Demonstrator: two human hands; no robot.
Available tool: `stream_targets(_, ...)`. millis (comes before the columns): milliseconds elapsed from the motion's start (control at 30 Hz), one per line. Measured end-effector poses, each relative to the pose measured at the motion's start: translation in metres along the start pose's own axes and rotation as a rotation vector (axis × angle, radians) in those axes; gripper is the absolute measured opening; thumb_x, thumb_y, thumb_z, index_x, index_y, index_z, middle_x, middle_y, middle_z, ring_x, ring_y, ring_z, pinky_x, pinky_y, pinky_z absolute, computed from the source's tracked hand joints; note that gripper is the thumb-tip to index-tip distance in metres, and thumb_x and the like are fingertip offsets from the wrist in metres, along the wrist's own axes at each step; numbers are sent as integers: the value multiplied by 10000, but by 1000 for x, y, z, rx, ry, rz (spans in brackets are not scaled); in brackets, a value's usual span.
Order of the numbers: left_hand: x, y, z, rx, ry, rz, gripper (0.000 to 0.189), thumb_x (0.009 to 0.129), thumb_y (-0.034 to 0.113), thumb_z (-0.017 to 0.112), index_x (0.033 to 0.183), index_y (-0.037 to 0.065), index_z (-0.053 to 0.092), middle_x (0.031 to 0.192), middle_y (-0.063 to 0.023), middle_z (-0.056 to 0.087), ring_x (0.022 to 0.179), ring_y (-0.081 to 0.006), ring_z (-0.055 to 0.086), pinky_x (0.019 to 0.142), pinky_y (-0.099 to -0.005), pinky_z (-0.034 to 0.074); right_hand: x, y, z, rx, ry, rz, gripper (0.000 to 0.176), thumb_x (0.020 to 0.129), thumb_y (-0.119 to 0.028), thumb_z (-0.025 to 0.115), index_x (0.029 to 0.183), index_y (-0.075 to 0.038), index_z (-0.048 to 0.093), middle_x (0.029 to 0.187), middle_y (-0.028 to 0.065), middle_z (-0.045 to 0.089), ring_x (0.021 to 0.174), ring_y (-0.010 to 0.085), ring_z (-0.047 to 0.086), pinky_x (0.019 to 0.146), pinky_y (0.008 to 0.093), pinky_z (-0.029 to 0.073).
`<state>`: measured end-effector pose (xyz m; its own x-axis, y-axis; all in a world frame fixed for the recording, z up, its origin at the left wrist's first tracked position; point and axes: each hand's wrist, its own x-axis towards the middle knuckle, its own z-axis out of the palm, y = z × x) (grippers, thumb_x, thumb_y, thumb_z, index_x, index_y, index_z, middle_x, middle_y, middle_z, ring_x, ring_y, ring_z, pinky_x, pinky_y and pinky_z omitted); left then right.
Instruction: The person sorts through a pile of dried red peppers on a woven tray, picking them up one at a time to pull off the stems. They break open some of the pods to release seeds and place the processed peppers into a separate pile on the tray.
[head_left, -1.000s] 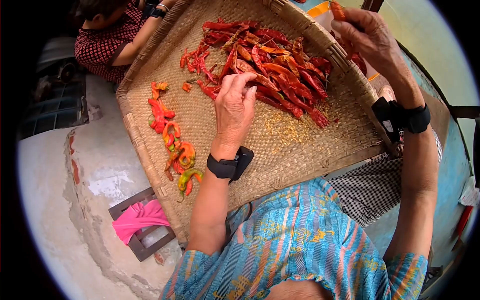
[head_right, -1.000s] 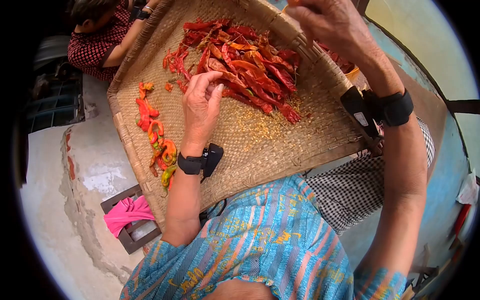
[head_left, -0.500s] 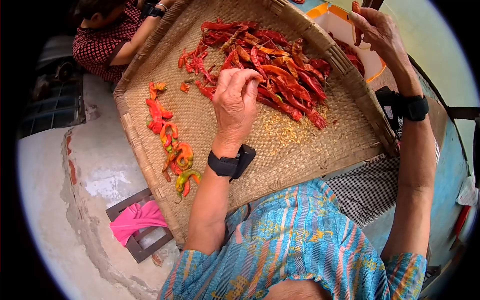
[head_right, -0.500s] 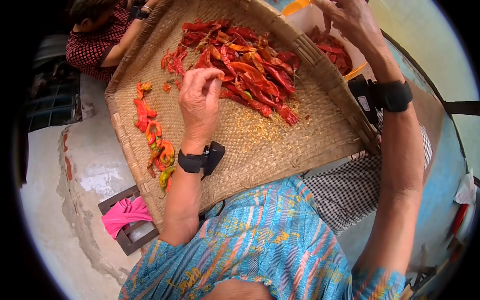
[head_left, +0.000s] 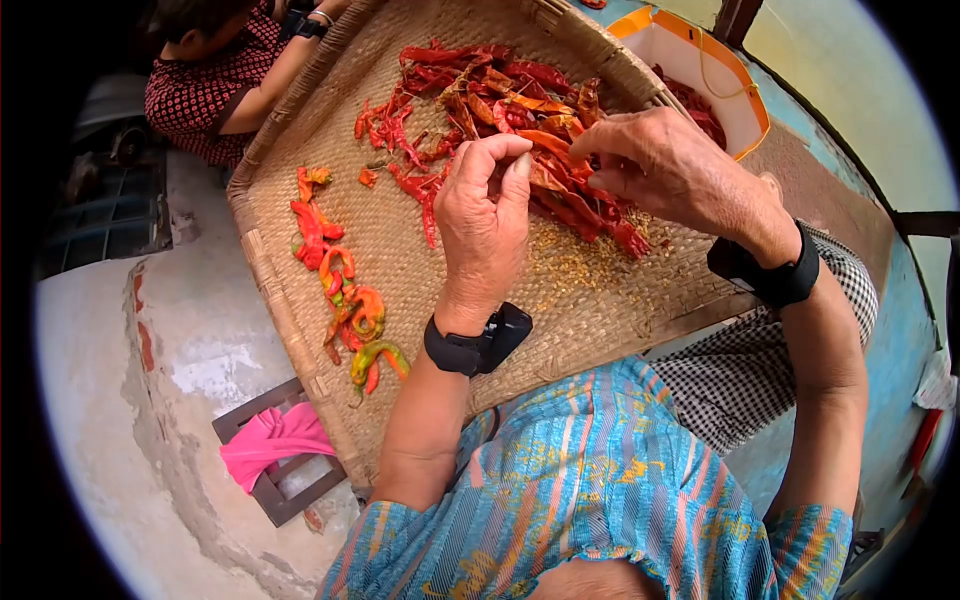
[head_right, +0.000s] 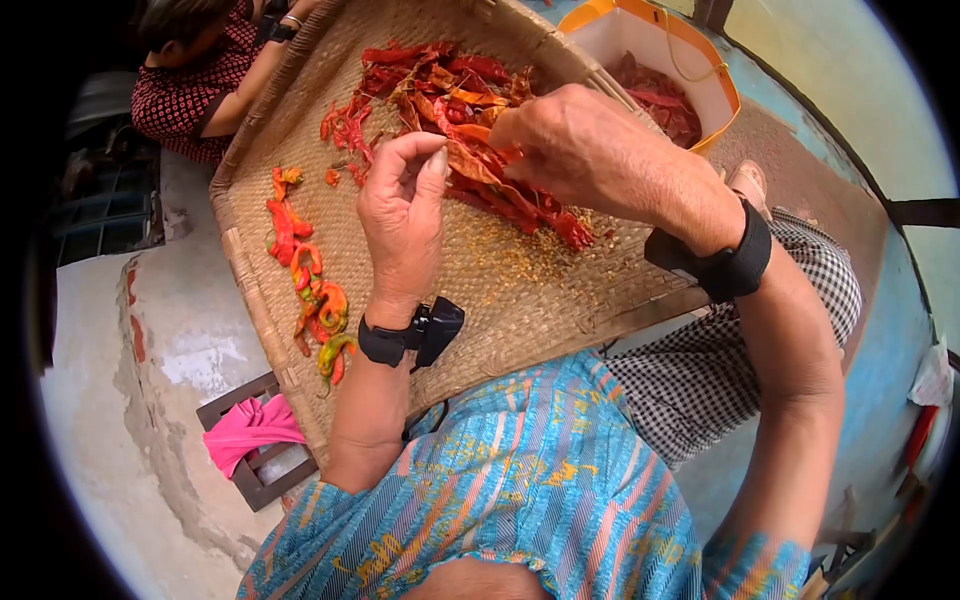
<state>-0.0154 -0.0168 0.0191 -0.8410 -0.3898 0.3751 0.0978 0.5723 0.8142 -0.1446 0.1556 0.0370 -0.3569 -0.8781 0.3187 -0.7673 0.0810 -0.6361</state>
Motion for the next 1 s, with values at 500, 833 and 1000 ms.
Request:
stream_targets(500, -10, -2, 1, 258, -28, 37, 139, 864, -11, 667, 998, 22, 649, 965, -92, 584, 757, -198, 632, 643, -321, 522, 2, 3, 4, 45, 27, 121, 179, 813, -79, 697, 973, -6, 663, 780, 187, 653, 759, 356, 657, 667, 419, 511)
stream_targets(833, -11, 3, -16, 203, -101, 9, 147, 915, 76, 648, 1046, 10, 653, 955, -88, 629, 765, -169, 639, 649, -297, 517, 4, -1, -7, 561, 243, 24, 120, 932, -137, 649, 958, -21, 628, 847, 85, 703, 802, 184, 688, 721, 306, 553)
stream_targets(1000, -4, -69, -77, 749, -80, -49, 369, 917, 196, 635, 1251, 48, 577, 1149, -188, 584, 1047, -328, 603, 880, -428, 501, -2, 25, -63, 273, 600, 145, 234, 967, -232, 645, 1036, -15, 590, 857, 65, 661, 773, 134, 628, 688, 290, 523)
